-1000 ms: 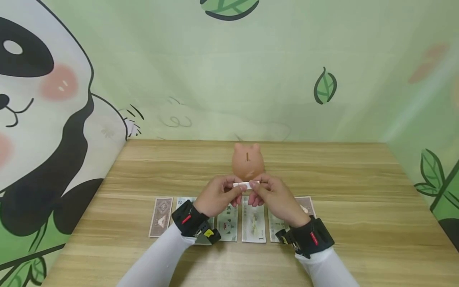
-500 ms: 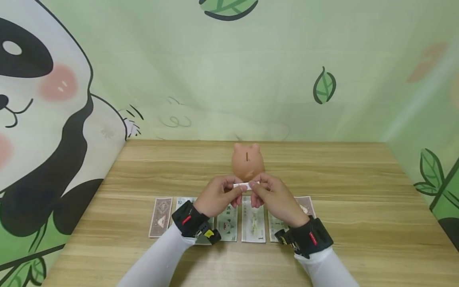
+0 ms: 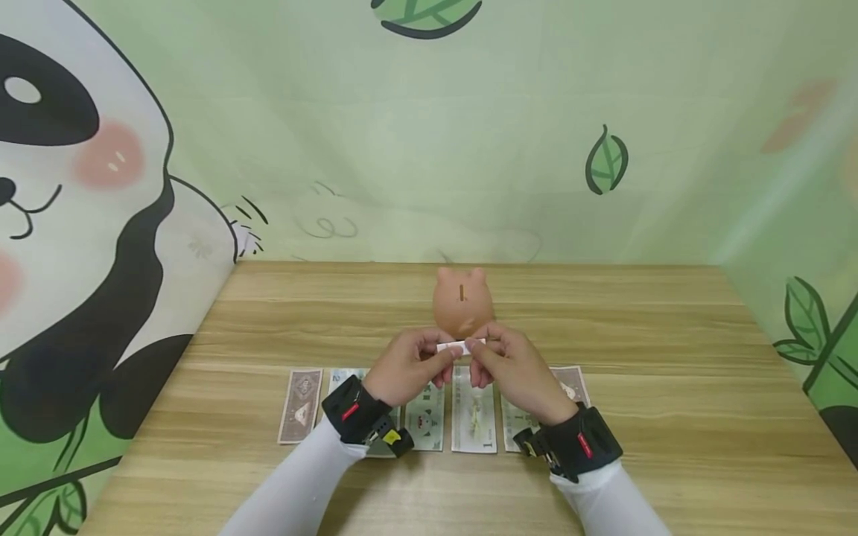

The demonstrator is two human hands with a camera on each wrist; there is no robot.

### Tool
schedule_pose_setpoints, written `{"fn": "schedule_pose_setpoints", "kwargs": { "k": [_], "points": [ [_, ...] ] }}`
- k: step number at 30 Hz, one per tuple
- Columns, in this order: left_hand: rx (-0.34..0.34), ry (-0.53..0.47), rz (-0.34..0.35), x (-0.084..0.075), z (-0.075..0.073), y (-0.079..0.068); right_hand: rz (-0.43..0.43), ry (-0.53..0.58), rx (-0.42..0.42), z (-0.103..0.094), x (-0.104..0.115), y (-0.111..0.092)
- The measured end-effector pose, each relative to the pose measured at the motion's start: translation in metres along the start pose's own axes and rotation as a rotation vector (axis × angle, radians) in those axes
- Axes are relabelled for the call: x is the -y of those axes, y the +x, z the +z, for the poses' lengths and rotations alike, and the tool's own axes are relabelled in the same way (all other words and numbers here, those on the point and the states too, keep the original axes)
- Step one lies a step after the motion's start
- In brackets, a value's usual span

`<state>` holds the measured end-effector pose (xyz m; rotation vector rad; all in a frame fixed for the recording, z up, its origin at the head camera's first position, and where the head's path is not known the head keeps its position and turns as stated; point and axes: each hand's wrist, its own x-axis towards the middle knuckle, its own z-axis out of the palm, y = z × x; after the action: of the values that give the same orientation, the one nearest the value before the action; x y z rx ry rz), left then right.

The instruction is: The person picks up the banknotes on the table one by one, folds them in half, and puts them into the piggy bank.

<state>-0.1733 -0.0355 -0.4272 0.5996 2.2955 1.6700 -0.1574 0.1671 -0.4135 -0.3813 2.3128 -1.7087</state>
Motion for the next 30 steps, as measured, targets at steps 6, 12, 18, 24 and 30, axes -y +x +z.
{"fn": "schedule_pose_setpoints", "kwargs": {
  "k": [6,12,18,24,30],
  "points": [
    [-0.002,0.007,0.01,-0.0005,0.0002,0.0002,0.003,-0.001,-0.007,0.0001,0.0,0.0004],
    [0.002,0.01,0.014,-0.0003,0.0001,0.0002,-0.001,-0.003,-0.015,-0.0002,-0.0016,0.0008],
    [0.001,0.014,0.013,-0.0001,0.0001,0.0002,0.009,-0.007,-0.014,-0.0001,-0.0024,0.0014],
    [0.004,0.01,0.012,0.0,0.0001,0.0001,0.011,-0.009,-0.013,0.0002,-0.0025,0.0017],
    [0.003,0.013,0.011,0.0004,0.0004,0.0005,0.017,-0.013,-0.015,0.0008,-0.002,0.0016]
  ]
}}
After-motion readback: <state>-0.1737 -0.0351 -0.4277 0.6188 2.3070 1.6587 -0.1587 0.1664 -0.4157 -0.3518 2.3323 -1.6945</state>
